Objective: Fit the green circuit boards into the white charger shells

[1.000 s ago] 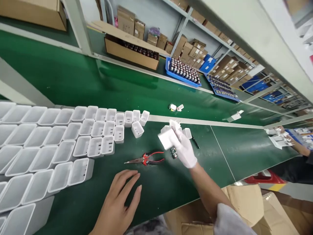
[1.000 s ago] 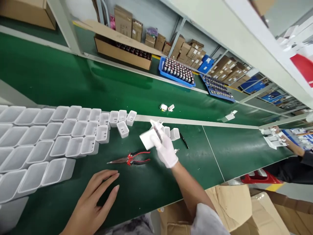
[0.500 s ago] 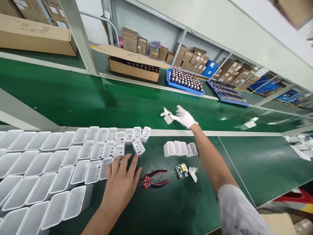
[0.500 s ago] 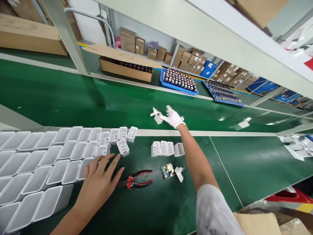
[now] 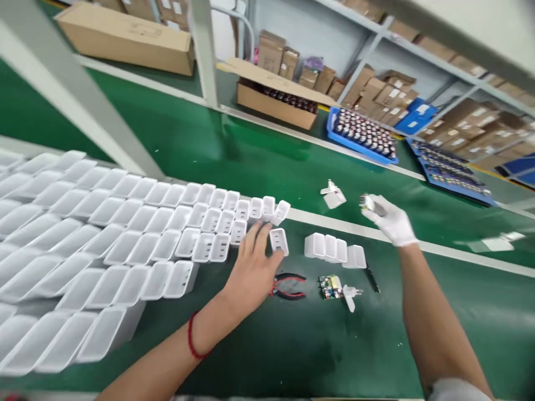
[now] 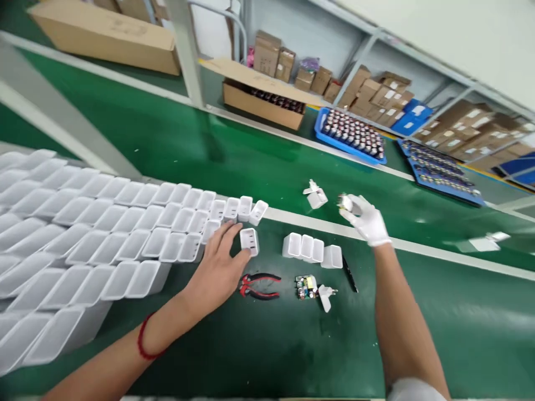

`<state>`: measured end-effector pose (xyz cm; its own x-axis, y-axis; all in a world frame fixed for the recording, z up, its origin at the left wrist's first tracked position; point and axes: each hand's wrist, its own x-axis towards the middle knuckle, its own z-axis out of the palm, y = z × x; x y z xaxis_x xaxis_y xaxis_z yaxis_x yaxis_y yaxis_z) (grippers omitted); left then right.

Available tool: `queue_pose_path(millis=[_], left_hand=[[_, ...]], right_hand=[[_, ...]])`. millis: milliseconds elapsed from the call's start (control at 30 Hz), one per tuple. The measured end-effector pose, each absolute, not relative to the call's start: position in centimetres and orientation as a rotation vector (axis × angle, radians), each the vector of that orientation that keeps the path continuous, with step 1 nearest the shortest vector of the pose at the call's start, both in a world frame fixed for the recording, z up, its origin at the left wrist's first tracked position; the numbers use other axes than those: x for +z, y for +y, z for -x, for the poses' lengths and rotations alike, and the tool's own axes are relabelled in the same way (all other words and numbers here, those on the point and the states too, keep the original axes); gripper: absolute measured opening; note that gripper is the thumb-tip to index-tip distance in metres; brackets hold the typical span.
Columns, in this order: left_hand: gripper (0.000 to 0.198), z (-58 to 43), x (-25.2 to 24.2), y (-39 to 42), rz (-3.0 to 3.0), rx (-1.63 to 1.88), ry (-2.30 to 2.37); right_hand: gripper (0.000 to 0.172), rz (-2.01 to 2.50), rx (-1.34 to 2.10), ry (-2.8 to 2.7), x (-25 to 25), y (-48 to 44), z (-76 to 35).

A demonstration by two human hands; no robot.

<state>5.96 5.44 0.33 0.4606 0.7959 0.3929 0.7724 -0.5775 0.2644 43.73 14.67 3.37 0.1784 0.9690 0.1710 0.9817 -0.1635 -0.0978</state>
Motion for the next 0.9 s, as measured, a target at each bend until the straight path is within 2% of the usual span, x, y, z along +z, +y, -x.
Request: queue_pose_path(millis=[100, 167, 267, 333, 433, 500, 667, 800, 900], left_hand=[[0.015, -2.3, 1.8, 0.9, -2.473, 0.676, 1.183], [0.016, 0.4, 1.7, -2.4, -2.311, 0.668, 1.185], [0.019, 3.5, -0.3, -6.2, -2.122, 0.677, 1.308], [0.03, 4.6, -2.2, -7.5, -2.039, 0.72, 1.37], [0.055, 5.0, -4.4, -8.0, -1.915, 0.826, 1.45], [0.064, 4.9, -5.2, -7.8, -1.866, 0.885, 1.496], [0.063, 5.0, -5.9, -6.8, -1.932, 1.01, 1.436], [0.069, 5.8, -5.5, -6.4, -1.97, 0.955, 1.497], [0.054, 6.3, -5.1, -6.5, -1.998, 0.922, 1.384]], right_hand=[[0.048, 1.951, 0.274, -2.033, 5.0, 9.4, -40.6], [0.051, 1.576, 0.616, -2.049, 5.2, 5.9, -37.3], [0.068, 1.347, 0.837, -2.154, 4.2, 2.0, -30.9], [0.071, 1.265, 0.822, -2.194, 3.2, 0.6, -26.7], [0.067, 1.089, 0.687, -2.31, 2.1, 0.0, -21.8], [0.065, 0.993, 0.642, -2.381, 1.9, 0.2, -19.8], [0.063, 0.907, 0.604, -2.524, 2.4, 0.2, -17.4], [0.066, 0.949, 0.513, -2.597, 3.3, 0.1, -16.8], [0.061, 0.985, 0.493, -2.509, 3.5, 0.3, -16.8]])
